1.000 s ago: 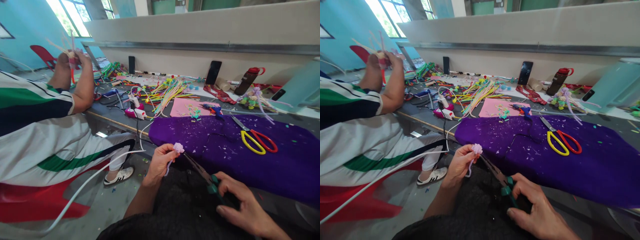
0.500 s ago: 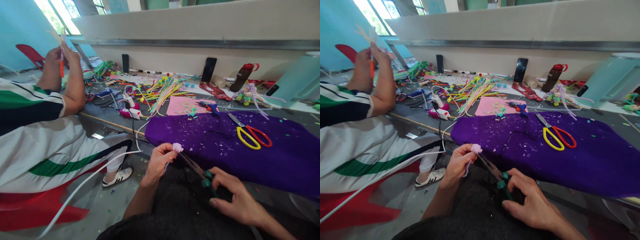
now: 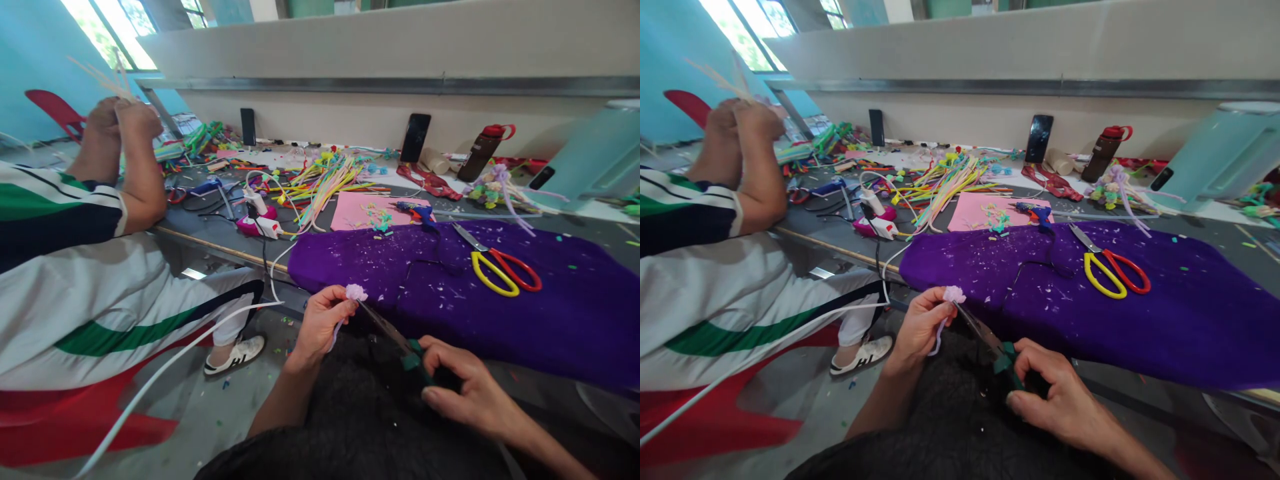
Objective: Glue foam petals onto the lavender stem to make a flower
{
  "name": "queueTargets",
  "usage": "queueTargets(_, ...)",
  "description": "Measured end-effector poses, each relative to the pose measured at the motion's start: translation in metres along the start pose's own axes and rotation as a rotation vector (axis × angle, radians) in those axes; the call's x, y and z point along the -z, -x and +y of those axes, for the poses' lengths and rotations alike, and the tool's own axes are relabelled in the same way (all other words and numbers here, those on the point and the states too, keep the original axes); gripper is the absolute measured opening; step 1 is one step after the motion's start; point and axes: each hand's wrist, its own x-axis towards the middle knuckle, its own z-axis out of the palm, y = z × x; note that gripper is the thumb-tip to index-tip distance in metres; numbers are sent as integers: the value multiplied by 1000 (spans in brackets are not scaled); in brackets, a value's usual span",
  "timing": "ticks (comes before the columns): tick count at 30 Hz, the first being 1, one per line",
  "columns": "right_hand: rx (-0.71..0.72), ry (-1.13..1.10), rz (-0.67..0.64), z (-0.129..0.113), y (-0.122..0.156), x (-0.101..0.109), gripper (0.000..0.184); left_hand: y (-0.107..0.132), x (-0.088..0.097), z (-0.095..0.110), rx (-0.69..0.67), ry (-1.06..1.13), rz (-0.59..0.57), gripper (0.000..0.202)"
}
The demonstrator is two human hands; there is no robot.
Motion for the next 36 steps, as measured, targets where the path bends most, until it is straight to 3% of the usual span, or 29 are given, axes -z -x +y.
queueTargets(12, -184, -447, -59, 2, -1, 0, 37, 1, -2, -2, -3, -2, -1, 17)
queueTargets(20, -362, -747, -95, -5, -3, 7, 36, 0, -2, -5, 17, -4, 3, 15)
queueTargets(25, -388, -817, -125, -5, -7, 9, 39, -1, -1, -6, 40, 0, 2, 14)
queueTargets(28, -319, -668, -117, -5, -7, 10, 36, -2, -1, -7, 48, -4, 6, 14)
queueTargets(32, -125, -186, -71, -6, -4, 10, 24, -3, 0, -7, 61, 20, 24, 15)
queueTargets(36, -73, 131, -69, -5, 0, 8, 17, -6, 3, -6, 82, 57, 80, 17)
